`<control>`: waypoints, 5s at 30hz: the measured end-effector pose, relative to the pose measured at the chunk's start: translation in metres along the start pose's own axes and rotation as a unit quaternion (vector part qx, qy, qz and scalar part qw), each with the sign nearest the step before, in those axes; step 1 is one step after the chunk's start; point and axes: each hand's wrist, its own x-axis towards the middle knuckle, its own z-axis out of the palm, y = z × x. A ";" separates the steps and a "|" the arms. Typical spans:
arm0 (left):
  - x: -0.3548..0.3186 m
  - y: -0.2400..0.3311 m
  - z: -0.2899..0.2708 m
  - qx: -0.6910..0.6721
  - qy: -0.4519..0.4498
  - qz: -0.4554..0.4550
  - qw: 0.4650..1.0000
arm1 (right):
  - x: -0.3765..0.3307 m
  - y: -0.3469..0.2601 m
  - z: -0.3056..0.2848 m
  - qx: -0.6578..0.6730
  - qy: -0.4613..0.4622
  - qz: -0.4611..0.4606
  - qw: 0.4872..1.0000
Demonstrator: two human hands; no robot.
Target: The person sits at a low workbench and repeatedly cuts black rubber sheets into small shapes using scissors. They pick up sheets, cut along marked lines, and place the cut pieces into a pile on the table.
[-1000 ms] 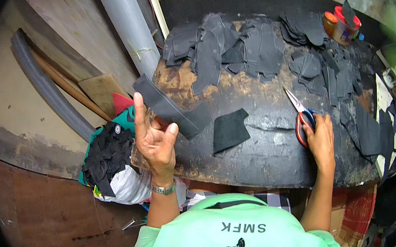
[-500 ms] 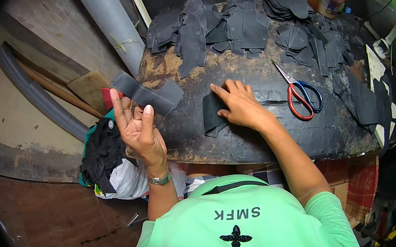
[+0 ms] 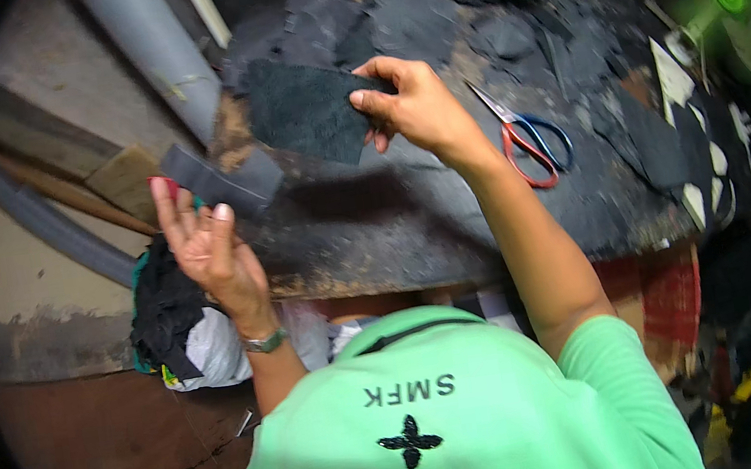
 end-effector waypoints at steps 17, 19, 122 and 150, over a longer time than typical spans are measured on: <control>-0.030 -0.067 -0.040 0.318 -0.102 -0.204 0.920 | -0.134 0.061 -0.111 -0.655 0.220 0.031 0.722; -0.025 -0.063 -0.049 0.367 -0.083 -0.169 0.911 | -0.133 0.060 -0.117 -0.613 0.218 -0.001 0.760; -0.023 0.006 0.061 0.002 0.055 0.120 0.991 | -0.097 0.012 0.054 0.007 -0.050 0.067 0.996; -0.018 0.015 0.067 -0.061 0.028 0.003 0.998 | -0.097 0.015 0.069 -0.144 -0.074 -0.008 0.987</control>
